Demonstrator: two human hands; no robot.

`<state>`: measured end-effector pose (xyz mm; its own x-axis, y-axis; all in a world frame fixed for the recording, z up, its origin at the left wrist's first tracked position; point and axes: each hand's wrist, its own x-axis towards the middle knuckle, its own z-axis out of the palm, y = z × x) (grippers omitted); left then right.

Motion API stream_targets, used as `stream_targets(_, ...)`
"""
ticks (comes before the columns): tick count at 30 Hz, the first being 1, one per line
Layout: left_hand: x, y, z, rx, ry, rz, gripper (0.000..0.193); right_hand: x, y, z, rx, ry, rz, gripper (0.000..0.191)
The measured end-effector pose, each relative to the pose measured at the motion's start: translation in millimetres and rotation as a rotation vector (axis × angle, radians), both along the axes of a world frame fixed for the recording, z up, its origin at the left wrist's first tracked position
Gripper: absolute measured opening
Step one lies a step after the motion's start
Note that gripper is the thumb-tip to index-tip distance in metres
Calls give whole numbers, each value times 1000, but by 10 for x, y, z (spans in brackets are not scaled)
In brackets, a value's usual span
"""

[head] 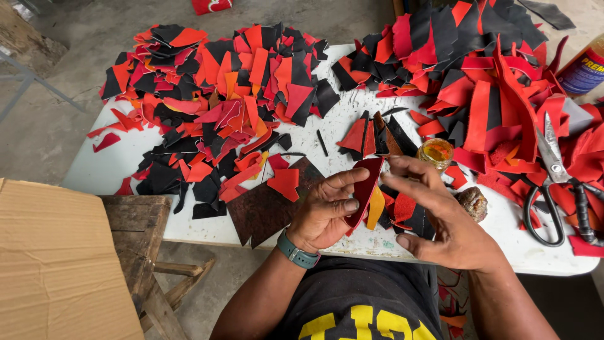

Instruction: The person repeatedly picks up small red, black, and yellow foam pieces from a table, aligns them, and presses them together by hand. They place the assembled pieces into a cardboard box. The process is repeated continuously throughout the clip.

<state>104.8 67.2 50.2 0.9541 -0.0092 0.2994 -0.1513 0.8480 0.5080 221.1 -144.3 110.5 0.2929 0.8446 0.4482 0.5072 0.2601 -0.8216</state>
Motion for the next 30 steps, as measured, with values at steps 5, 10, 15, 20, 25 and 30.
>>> stream_targets(5, 24, 4, -87, -4, 14, 24, 49, -69, -58, 4, -31, -138, -110, 78)
stream_targets(10, 39, 24, -117, -16, -3, 11, 51, -169, -69, -3, -49, -361, -158, 77)
stream_targets(15, 13, 19, -40, 9, 25, 29, 57, -243, -16, 28, -28, -479, -230, 82)
stream_targets(20, -3, 12, 20, -6, 0, 16, 63, -299, 23, 70, -37, -597, -300, 75)
stream_targets(25, 3, 32, -16, 11, 9, 22, 65, -427, 34, 122, -9, -750, -404, 62)
stream_targets(30, -7, 35, -39, 37, -7, 41, 66, -459, 12, 138, 60, -724, -378, 49)
